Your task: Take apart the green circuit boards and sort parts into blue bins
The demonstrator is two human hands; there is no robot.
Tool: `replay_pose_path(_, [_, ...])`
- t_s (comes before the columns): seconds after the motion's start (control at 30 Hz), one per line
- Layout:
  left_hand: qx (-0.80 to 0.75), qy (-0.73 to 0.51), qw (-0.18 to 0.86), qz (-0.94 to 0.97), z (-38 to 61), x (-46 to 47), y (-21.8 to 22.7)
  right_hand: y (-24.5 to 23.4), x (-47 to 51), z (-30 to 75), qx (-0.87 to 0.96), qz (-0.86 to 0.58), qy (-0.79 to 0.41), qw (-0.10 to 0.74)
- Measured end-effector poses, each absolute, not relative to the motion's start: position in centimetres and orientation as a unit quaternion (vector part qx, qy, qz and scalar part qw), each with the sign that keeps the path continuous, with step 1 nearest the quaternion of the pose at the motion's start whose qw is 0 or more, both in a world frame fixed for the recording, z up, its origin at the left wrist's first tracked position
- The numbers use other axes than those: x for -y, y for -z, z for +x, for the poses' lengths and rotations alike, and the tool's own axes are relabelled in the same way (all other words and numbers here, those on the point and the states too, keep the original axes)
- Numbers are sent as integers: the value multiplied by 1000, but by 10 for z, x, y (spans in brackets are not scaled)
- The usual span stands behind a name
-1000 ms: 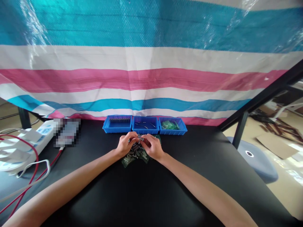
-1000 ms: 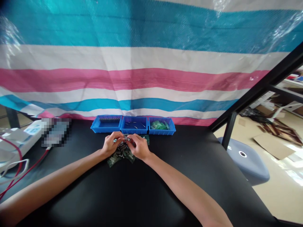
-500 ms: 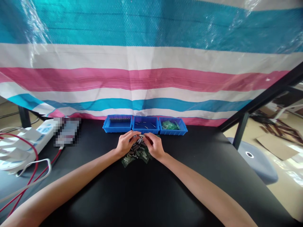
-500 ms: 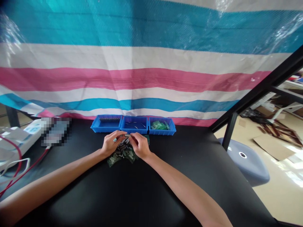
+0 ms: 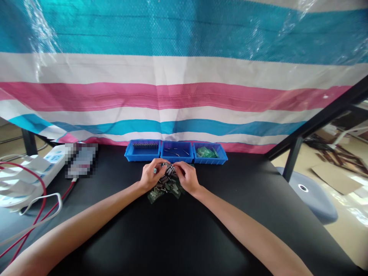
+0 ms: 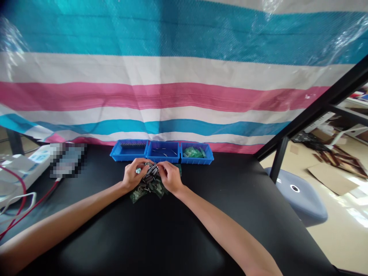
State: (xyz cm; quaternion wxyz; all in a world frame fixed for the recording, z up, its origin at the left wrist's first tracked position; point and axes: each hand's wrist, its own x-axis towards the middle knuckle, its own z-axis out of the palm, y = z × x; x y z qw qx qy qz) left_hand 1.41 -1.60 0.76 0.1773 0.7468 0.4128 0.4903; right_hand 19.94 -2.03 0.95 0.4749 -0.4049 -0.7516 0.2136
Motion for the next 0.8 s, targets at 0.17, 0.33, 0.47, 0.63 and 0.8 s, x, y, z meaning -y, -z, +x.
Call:
replay_pose_path(0.17, [-367,-495,125,778,13,13,-10,-11,22,200,751,-402,-211,479])
replay_pose_path(0.33, [-371,-489,127,779,11,9,-4,-10,24,201,767,-390,-208,466])
replay_pose_path(0.47, [-388,-490,159,765,9,7,6,-5,24,200,789,-378,-198,443])
replay_pose_path(0.63, [-389,-478,178,767,9,8,7,-3,23,199,798,-362,-191,442])
replay_pose_path(0.8, [-390,-473,129,779,12,9,-4,-5,23,200,777,-378,-197,462])
